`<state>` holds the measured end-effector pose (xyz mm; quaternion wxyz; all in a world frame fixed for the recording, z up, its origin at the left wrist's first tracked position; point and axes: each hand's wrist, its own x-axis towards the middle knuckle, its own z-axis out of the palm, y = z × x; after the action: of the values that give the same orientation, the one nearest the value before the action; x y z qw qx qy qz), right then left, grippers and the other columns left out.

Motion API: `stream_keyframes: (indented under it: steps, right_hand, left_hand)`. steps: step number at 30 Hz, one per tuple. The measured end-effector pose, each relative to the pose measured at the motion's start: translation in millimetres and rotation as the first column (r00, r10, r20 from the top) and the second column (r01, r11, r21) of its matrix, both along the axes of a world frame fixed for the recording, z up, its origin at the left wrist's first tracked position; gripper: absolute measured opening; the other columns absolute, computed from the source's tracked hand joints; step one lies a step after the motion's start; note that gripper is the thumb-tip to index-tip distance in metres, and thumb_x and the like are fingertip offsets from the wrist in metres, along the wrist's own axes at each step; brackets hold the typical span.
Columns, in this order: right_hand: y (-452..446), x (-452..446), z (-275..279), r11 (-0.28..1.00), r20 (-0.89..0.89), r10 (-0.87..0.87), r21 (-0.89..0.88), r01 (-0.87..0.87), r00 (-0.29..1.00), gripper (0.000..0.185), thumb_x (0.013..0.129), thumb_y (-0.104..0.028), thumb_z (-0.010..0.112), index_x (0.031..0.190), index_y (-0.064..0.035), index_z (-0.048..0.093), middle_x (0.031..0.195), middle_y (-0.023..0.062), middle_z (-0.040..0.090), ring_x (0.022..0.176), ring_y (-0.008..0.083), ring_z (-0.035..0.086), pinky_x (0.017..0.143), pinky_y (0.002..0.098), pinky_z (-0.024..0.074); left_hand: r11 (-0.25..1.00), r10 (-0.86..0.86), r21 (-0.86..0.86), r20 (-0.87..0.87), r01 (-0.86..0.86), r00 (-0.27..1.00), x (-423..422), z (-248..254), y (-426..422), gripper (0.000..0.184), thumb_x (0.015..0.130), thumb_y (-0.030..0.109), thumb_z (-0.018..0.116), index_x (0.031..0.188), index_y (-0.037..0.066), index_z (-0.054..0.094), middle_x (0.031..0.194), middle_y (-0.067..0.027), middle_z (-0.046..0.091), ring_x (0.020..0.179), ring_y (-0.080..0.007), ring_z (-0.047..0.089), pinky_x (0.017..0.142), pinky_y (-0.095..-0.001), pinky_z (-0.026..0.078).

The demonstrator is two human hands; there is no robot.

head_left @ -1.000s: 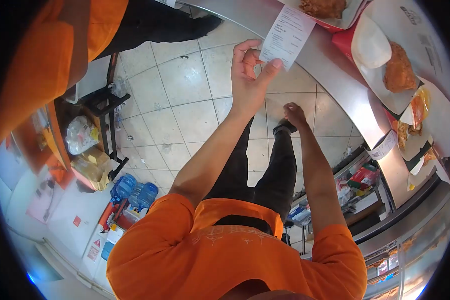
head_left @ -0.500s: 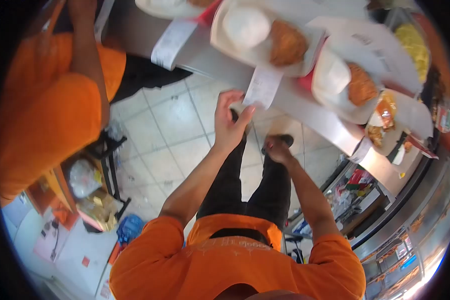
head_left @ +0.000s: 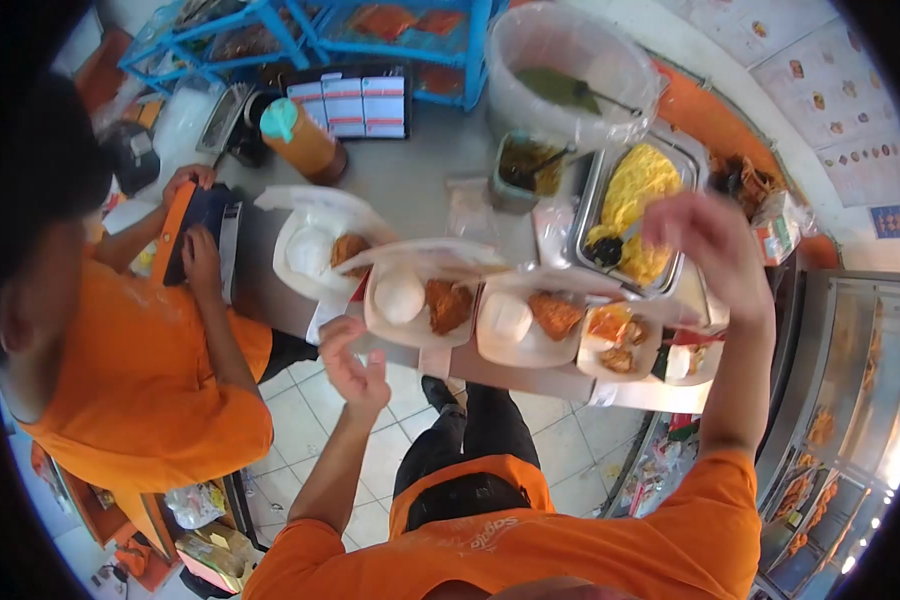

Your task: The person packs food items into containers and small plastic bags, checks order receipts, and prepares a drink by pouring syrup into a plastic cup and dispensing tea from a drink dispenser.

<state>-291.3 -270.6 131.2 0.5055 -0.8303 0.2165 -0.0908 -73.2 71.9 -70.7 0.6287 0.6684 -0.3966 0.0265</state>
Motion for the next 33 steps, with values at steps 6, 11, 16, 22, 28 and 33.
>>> stream_keyframes:
  steps: [6,11,16,22,28,33]
  right_hand:
    - [-204,144,-101,0.666,-0.448,-0.255,-0.724,-0.180,0.857,0.031,0.085,-0.023,0.069,0.103,0.0020,0.069,0.100,0.0216,0.070,0.091,0.0325,0.069,0.081,0.0405,0.0549]
    - [-224,181,-116,0.682,-0.759,-0.250,-0.579,-0.447,0.601,0.024,0.079,-0.011,0.069,0.096,0.0051,0.068,0.097,0.0218,0.070,0.089,0.0361,0.070,0.079,0.0424,0.0571]
    - [-228,192,-124,0.579,-0.455,-0.271,-0.781,-0.233,0.848,0.015,0.079,-0.007,0.063,0.090,-0.0001,0.071,0.093,0.0220,0.069,0.087,0.0360,0.070,0.074,0.0433,0.0581]
    - [-234,190,-161,0.541,-0.506,0.131,-0.684,-0.490,0.852,0.010,0.077,-0.006,0.062,0.082,-0.0023,0.071,0.087,0.0223,0.068,0.083,0.0396,0.066,0.072,0.0440,0.0551]
    - [-242,180,-188,0.481,-0.666,0.138,-0.602,-0.637,0.734,0.025,0.081,-0.027,0.068,0.085,-0.0024,0.069,0.080,0.0170,0.069,0.071,0.0356,0.066,0.064,0.0465,0.0528]
    - [-177,173,-73,0.536,-0.381,-0.119,-0.802,-0.264,0.917,0.023,0.081,-0.024,0.068,0.084,-0.0011,0.070,0.080,0.0158,0.069,0.077,0.0324,0.065,0.069,0.0416,0.0511]
  left_hand:
    - [0.996,-0.036,-0.085,0.044,0.039,0.998,45,68,-72,0.030,0.091,0.014,0.060,0.114,0.004,0.043,0.101,-0.0136,0.052,0.096,-0.0245,0.052,0.090,-0.0398,0.044]
    - [0.999,-0.007,-0.047,0.034,0.009,0.999,63,77,-102,0.031,0.092,0.015,0.060,0.116,0.005,0.044,0.098,-0.0126,0.054,0.094,-0.0228,0.052,0.089,-0.0389,0.044]
    - [0.996,0.089,0.014,-0.059,-0.088,0.994,67,59,-101,0.031,0.094,0.018,0.059,0.117,0.005,0.044,0.097,-0.0118,0.055,0.094,-0.0222,0.053,0.088,-0.0385,0.044]
    - [0.996,0.081,0.041,-0.056,-0.079,0.995,63,47,-113,0.029,0.094,0.017,0.057,0.116,0.003,0.044,0.100,-0.0131,0.057,0.095,-0.0223,0.055,0.089,-0.0381,0.044]
    - [0.950,-0.036,0.305,-0.083,0.060,0.996,61,80,-160,0.015,0.087,0.006,0.066,0.099,0.001,0.060,0.094,-0.0106,0.063,0.081,-0.0180,0.060,0.075,-0.0284,0.049]
    - [0.405,-0.487,0.844,-0.125,0.350,0.865,91,53,-257,0.036,0.081,0.010,0.070,0.116,0.006,0.062,0.105,-0.0113,0.063,0.099,-0.0280,0.062,0.089,-0.0369,0.049]
